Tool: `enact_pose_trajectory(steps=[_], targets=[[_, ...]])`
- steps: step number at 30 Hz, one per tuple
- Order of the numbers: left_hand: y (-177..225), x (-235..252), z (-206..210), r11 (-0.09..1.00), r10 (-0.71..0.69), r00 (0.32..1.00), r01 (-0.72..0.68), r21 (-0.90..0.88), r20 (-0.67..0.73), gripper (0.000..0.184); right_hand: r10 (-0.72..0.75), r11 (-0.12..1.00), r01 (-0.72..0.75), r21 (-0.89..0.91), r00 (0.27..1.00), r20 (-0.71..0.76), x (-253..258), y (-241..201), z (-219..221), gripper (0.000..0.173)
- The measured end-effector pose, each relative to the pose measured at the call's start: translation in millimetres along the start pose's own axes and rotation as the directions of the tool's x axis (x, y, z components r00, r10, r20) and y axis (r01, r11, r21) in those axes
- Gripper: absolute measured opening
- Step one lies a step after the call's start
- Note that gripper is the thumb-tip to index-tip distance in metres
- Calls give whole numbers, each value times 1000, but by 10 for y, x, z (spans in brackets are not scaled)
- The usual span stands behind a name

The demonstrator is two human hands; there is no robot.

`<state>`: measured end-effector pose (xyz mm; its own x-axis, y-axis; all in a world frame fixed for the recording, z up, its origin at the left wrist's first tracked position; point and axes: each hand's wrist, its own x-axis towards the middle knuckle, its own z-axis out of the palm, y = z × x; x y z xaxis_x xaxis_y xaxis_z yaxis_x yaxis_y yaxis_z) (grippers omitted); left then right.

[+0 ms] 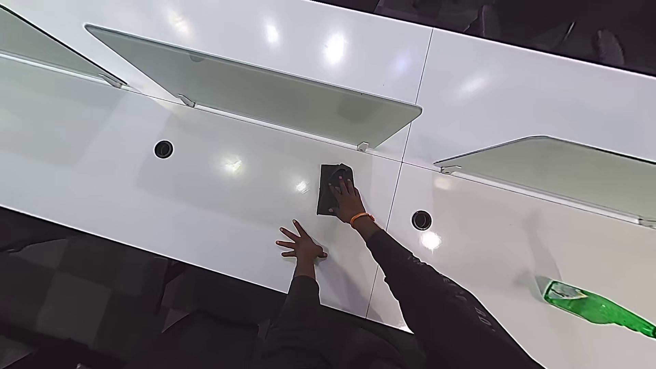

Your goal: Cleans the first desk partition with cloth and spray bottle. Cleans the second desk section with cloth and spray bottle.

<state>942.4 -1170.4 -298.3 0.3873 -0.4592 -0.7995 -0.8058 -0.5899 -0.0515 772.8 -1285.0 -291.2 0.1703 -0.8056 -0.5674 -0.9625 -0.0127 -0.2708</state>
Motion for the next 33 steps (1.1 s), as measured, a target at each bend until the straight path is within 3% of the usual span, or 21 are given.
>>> enact_pose_trajectory(steps=[7,10,14,21,26,33], targets=[[16,12,-6,1000,-14,1000,14,9,12,177,-108,993,102,-52,985,-131,812,-157,-529,96],[11,24,1,1000,-9,1000,9,5,9,176,-154,986,149,-76,986,-65,1064,-95,-751,95],[10,11,-20,1000,-7,1000,7,5,17,176,-104,989,97,-111,993,-61,1196,34,-864,91],[27,-22,-30,999,-19,1000,18,27,21,176,45,999,-38,38,976,-212,596,460,-791,80],[28,5,2,1000,-13,1000,12,26,6,179,185,983,-182,36,976,-113,183,667,-507,79],[32,7,11,1000,-14,1000,14,19,-7,177,268,958,-264,111,963,-23,-1058,579,384,86]])
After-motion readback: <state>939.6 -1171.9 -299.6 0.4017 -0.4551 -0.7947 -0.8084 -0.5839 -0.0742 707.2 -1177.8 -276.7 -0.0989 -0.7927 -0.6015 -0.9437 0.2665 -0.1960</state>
